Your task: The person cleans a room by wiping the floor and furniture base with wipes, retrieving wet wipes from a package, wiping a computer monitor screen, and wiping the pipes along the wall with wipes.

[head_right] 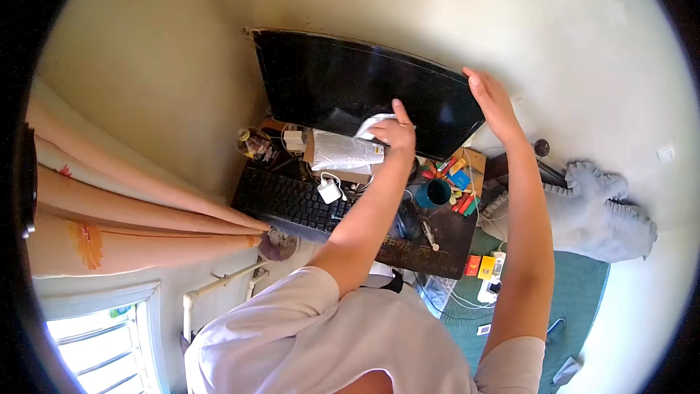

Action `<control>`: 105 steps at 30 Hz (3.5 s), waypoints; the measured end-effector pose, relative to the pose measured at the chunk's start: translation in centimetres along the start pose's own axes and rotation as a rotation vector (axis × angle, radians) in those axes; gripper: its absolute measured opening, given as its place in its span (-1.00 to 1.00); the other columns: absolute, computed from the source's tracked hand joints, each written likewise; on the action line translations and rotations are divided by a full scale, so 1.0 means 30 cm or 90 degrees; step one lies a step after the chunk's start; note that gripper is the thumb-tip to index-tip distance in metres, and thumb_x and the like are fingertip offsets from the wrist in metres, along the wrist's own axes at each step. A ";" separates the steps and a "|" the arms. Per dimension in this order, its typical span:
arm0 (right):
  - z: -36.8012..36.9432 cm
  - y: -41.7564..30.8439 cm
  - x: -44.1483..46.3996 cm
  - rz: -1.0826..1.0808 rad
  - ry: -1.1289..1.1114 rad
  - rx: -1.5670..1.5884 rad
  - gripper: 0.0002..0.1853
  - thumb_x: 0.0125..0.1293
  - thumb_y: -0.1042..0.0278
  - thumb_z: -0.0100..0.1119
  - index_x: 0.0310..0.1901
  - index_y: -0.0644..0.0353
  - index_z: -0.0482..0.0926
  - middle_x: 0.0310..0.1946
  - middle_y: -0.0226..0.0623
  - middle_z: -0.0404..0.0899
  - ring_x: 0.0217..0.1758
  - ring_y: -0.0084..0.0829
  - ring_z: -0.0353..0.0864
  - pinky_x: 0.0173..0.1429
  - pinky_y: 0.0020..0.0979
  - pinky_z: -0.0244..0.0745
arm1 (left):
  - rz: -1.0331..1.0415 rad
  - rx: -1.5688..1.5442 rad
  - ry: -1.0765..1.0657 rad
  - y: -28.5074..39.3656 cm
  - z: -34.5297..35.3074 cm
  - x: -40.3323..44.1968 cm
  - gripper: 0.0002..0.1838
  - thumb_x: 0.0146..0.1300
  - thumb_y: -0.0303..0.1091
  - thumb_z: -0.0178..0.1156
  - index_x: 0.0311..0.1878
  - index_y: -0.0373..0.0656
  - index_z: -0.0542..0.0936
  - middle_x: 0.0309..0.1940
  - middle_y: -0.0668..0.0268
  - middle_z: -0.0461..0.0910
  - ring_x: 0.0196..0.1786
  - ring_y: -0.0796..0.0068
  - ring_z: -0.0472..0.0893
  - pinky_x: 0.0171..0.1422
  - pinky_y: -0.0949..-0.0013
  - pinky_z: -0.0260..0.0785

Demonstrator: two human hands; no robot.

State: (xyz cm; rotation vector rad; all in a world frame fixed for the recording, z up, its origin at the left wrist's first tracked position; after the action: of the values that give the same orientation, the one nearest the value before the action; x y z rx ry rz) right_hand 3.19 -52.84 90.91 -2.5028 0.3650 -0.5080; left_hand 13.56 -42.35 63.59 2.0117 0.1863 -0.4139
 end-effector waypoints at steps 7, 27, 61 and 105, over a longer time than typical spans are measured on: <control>0.011 0.004 -0.022 0.102 -0.059 0.073 -0.34 0.43 -0.21 -0.31 0.21 0.24 0.41 0.24 -0.12 0.36 0.38 -0.25 0.21 0.45 -0.32 -0.01 | -0.132 -0.731 -0.067 -0.131 -0.100 -0.107 -0.58 0.30 -0.43 -0.09 0.21 -0.34 0.33 0.12 0.06 0.42 0.13 0.14 0.46 0.22 0.26 0.30; 0.559 -0.253 -0.859 -0.117 -0.072 0.390 -0.48 0.14 0.33 0.31 0.15 0.20 0.45 0.08 -0.17 0.43 0.04 -0.33 0.52 0.10 -0.40 0.41 | -0.179 -0.812 -0.431 -0.502 -0.565 -0.731 -0.59 0.41 -0.09 -0.13 0.15 -0.16 0.38 0.04 0.25 0.52 0.13 0.33 0.48 0.29 0.22 0.25; 1.167 -0.248 -0.124 -0.047 0.133 -0.096 -0.71 0.15 0.45 0.14 -0.05 0.16 0.59 -0.07 -0.05 0.53 0.02 0.01 0.46 0.12 -0.13 0.37 | -0.323 -0.583 -0.097 -1.169 -1.218 -0.461 -0.81 0.32 -0.25 0.05 -0.05 -0.01 0.51 -0.23 0.44 0.57 -0.22 0.59 0.53 -0.18 0.53 0.31; 0.790 0.213 -0.495 0.135 0.026 -0.283 -0.64 0.08 0.43 0.12 -0.07 -0.15 0.64 0.31 -0.31 0.29 0.37 -0.01 0.22 0.28 -0.23 0.35 | -0.314 -0.482 -0.216 -1.063 -0.923 -0.565 -0.84 0.29 -0.29 0.13 -0.10 -0.04 0.55 -0.28 0.43 0.58 -0.27 0.57 0.53 -0.22 0.50 0.30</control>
State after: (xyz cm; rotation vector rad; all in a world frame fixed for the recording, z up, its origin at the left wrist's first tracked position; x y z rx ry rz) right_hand -0.84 -41.65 64.80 -2.8300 0.8278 -0.4285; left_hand -6.19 -2.33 54.66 1.1176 0.5417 -0.8425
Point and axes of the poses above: each hand's wrist, its own x-axis towards the middle knuckle, its own z-axis out of the palm, y = z × x, the point moved 9 cm from there along x, towards the middle knuckle
